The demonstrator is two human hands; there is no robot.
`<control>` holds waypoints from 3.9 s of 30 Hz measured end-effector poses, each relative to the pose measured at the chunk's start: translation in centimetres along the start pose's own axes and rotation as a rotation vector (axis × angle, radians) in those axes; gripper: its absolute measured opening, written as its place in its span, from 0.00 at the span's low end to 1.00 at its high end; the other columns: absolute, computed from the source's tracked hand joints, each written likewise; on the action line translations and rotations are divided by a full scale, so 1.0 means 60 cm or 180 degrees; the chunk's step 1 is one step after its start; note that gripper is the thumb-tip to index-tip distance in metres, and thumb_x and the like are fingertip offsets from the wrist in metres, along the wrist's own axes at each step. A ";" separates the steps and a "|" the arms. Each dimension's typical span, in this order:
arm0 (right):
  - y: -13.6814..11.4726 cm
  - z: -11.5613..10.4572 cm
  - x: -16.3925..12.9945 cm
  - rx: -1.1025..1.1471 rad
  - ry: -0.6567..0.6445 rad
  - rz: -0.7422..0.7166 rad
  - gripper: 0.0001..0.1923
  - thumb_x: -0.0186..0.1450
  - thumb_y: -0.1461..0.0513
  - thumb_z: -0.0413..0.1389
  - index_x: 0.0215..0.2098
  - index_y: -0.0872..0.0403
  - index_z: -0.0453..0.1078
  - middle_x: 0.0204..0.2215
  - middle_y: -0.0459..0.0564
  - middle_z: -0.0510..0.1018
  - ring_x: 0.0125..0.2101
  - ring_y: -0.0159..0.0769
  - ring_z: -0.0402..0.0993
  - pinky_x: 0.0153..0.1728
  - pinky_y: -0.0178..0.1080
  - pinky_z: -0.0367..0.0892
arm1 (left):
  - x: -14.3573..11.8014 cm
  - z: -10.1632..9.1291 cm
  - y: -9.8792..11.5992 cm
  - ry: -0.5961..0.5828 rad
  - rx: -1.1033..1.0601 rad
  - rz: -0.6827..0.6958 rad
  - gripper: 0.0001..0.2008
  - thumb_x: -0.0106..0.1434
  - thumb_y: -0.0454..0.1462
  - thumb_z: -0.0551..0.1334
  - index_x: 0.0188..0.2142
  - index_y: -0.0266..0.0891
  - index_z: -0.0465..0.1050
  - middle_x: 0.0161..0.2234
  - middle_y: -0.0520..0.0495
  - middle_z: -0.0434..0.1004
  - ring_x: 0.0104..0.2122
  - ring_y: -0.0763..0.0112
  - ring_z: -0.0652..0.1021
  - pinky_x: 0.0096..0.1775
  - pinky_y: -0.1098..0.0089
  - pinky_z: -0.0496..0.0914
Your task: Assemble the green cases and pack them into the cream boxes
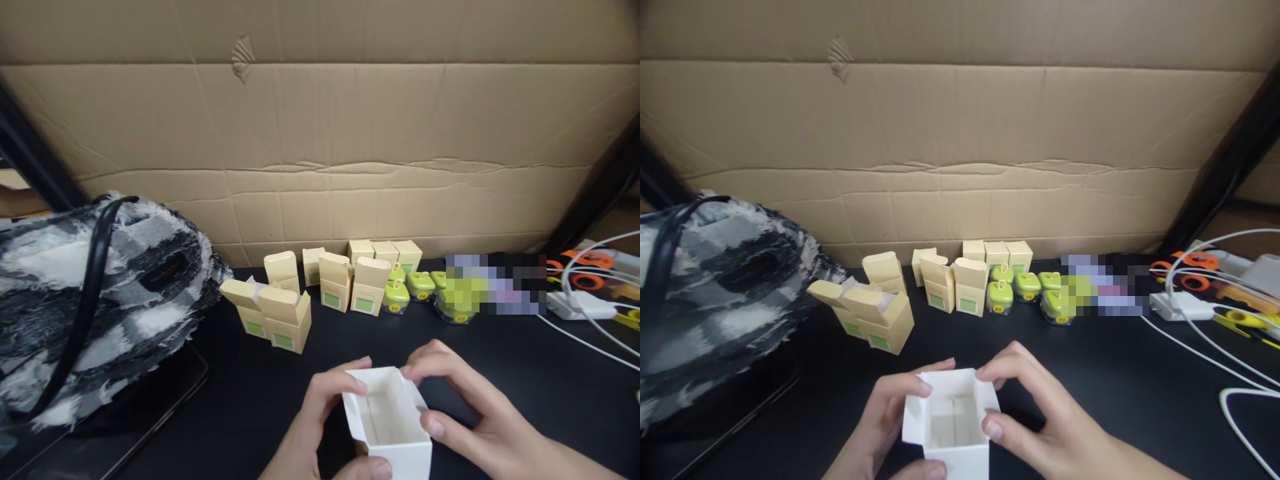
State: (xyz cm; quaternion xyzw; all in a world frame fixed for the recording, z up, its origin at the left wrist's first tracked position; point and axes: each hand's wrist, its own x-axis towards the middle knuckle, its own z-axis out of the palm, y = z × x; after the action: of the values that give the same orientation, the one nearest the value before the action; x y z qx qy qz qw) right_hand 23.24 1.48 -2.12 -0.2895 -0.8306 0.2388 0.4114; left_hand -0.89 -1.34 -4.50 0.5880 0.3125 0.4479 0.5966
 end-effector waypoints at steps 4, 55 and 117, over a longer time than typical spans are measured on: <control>-0.002 0.003 -0.004 -0.0081 0.0012 0.0186 0.13 0.69 0.55 0.54 0.51 0.43 0.62 0.37 0.46 0.75 0.37 0.34 0.76 0.39 0.34 0.75 | 0.004 -0.001 0.001 -0.0029 -0.0011 -0.0045 0.25 0.55 0.37 0.72 0.49 0.52 0.67 0.63 0.45 0.65 0.60 0.54 0.69 0.59 0.55 0.59; -0.064 -0.019 0.012 -0.0575 0.0482 0.0152 0.27 0.59 0.49 0.63 0.55 0.36 0.63 0.49 0.45 0.79 0.46 0.40 0.80 0.45 0.32 0.76 | 0.008 -0.003 -0.044 -0.0602 -0.0005 0.0523 0.25 0.61 0.38 0.68 0.46 0.50 0.50 0.67 0.34 0.52 0.64 0.47 0.61 0.46 0.60 0.72; -0.016 -0.020 -0.009 -0.0167 -0.0299 -0.0026 0.13 0.67 0.49 0.54 0.45 0.45 0.71 0.44 0.51 0.76 0.43 0.40 0.77 0.44 0.36 0.72 | 0.010 -0.021 -0.001 -0.0455 0.1315 0.0754 0.22 0.61 0.52 0.63 0.51 0.48 0.70 0.64 0.40 0.61 0.62 0.49 0.64 0.60 0.53 0.59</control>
State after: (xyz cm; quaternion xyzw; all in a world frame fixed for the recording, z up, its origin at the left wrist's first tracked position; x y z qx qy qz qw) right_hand 24.20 0.62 -1.16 -0.2852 -0.8562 0.2287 0.3652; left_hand -1.80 -0.27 -4.63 0.7602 0.2834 0.3986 0.4277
